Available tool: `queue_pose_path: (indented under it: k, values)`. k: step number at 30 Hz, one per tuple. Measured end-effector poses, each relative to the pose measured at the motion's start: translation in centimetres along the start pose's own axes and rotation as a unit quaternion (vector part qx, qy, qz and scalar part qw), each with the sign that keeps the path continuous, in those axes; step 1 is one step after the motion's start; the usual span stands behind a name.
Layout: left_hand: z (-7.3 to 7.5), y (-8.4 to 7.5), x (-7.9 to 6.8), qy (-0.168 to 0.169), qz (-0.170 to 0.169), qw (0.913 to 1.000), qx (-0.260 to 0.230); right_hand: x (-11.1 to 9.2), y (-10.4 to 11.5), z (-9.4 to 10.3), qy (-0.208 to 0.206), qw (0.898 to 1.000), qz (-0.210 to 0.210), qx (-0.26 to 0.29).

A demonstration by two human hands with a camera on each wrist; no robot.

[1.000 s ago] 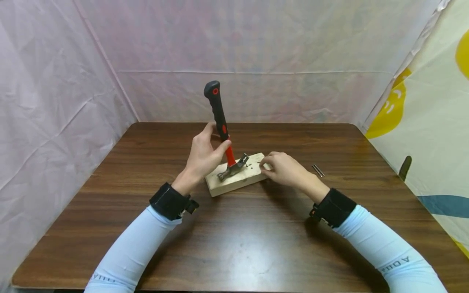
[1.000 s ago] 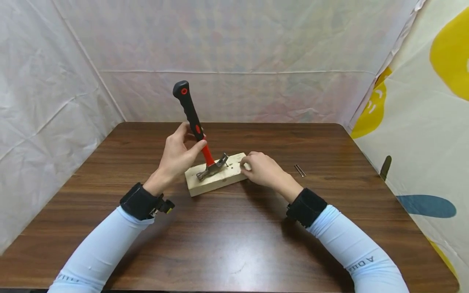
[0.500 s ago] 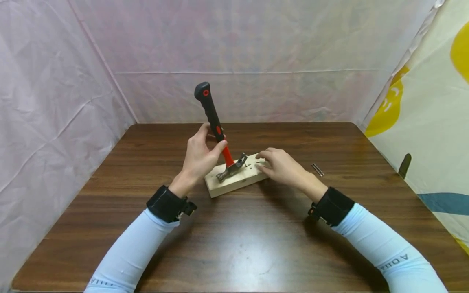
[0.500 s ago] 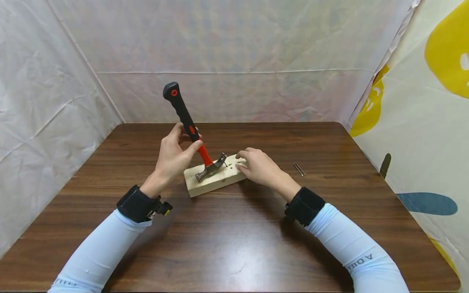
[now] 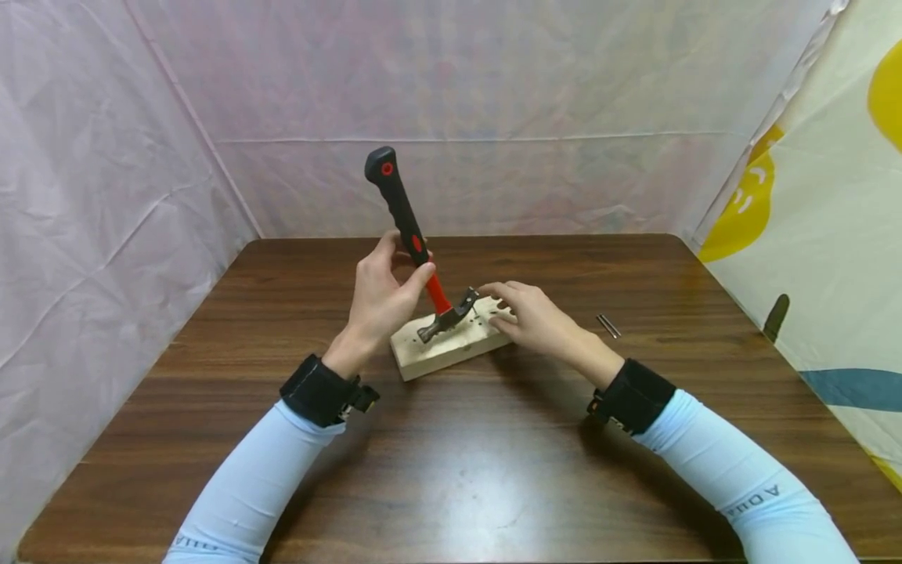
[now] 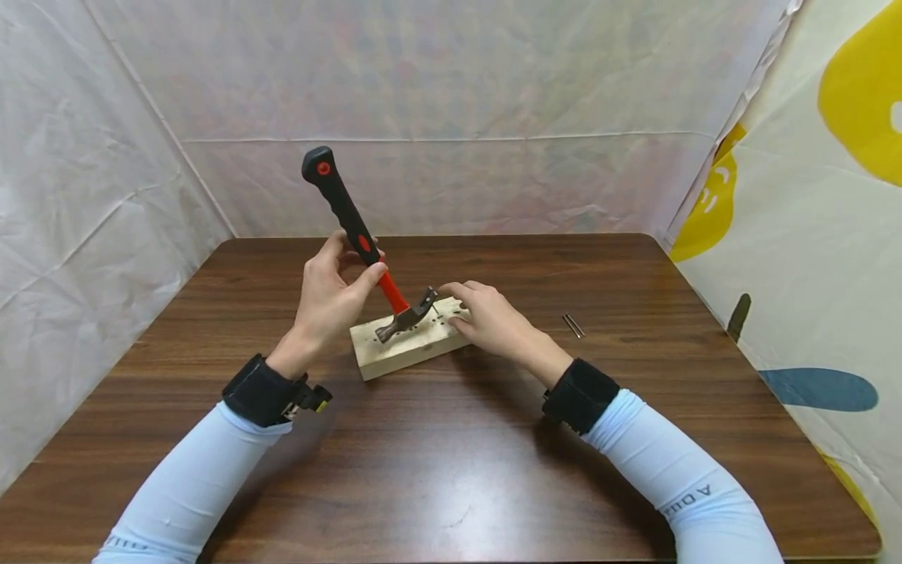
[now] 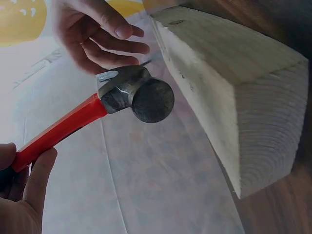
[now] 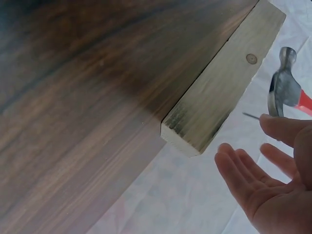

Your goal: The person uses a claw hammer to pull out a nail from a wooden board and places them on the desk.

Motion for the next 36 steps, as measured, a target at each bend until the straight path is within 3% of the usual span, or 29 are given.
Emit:
queue_pose_path:
  k: [10,21,36]
  values:
    - [-0.20,-0.55,0.23,-0.008,-0.008,0.9999,0.000,0.20,0.25,-0.13,-0.058,0.996,0.055,0.031]
    - [-0.60,-0.94,0.27,-0.016,-0.033,0.9991,-0.023,0.33,0.83,0.13,-0.146,0.981,0.117,0.055]
    - [-0.85,-0.95,0.29,-0.016,-0.019,0.9989,-0.039,0.11,0.73,0.07,-0.141,0.977,0.141,0.079]
Point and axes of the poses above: each hand's wrist, its own x-axis towards the middle knuckle, its own z-axis out of the back of the hand, y = z × x, the point moved 2 cm from there along x, towards the middle knuckle, and after that the axes turned 3 degrees about -y, right-handed, at the moved point
